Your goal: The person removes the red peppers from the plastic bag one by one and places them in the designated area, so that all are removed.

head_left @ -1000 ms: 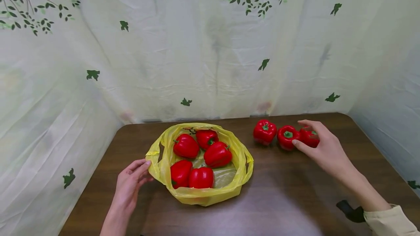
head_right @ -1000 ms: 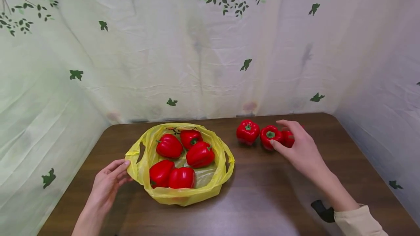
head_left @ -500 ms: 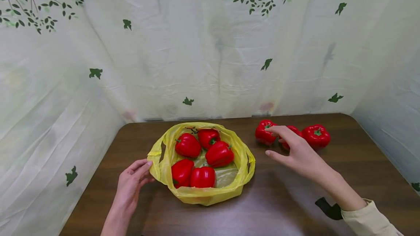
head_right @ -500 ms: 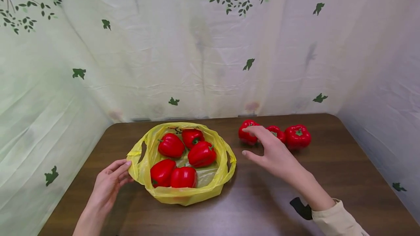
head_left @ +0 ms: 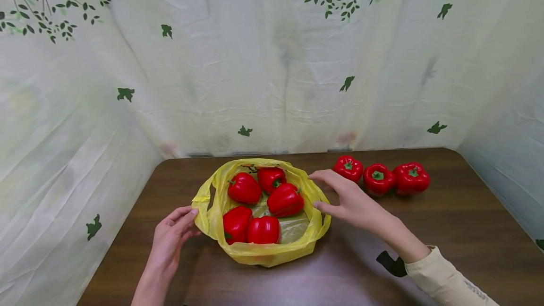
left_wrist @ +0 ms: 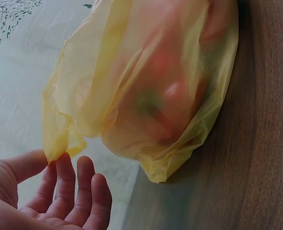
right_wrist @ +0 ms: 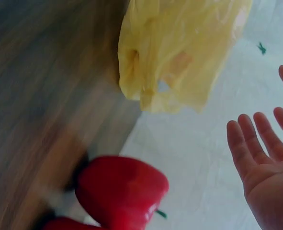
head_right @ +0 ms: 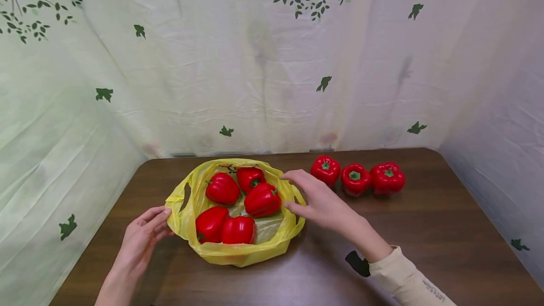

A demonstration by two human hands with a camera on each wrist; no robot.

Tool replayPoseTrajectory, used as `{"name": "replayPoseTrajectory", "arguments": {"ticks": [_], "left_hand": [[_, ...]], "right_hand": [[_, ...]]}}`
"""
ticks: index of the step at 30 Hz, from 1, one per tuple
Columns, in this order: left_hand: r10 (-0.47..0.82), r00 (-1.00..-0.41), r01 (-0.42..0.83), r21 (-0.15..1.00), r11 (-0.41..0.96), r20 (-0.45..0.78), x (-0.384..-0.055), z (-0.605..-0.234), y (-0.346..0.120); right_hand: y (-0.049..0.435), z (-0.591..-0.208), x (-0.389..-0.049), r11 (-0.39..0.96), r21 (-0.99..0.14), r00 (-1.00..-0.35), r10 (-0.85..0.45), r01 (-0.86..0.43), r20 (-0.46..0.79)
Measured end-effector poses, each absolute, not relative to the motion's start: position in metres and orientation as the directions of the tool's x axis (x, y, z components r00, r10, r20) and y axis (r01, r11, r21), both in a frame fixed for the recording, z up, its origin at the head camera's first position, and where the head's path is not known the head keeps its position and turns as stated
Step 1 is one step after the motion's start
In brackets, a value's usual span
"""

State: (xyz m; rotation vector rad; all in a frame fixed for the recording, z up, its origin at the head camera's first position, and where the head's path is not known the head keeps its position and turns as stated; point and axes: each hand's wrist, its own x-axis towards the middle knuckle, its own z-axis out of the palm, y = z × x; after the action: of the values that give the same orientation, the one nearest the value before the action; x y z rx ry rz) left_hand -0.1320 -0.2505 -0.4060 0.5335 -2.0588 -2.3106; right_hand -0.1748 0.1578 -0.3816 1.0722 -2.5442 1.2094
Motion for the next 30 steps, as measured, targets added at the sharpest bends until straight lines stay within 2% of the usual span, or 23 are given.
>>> {"name": "replayPoseTrajectory", "arguments": {"ticks": [19,30], "left_hand": [[-0.237,-0.938,-0.224,0.965,-0.136,-0.251,-0.133,-0.408,-0.249],[-0.230,-0.936,-0.244,0.963,-0.118,-0.266,-0.136,-0.409,-0.246]], "right_hand": [[0.119,-0.406,-0.211,0.514,-0.659,-0.761,-0.633,-0.549,0.140],[0.112,-0.422,-0.222,0.567,-0.624,-0.776,-0.623,-0.537,0.102]]}}
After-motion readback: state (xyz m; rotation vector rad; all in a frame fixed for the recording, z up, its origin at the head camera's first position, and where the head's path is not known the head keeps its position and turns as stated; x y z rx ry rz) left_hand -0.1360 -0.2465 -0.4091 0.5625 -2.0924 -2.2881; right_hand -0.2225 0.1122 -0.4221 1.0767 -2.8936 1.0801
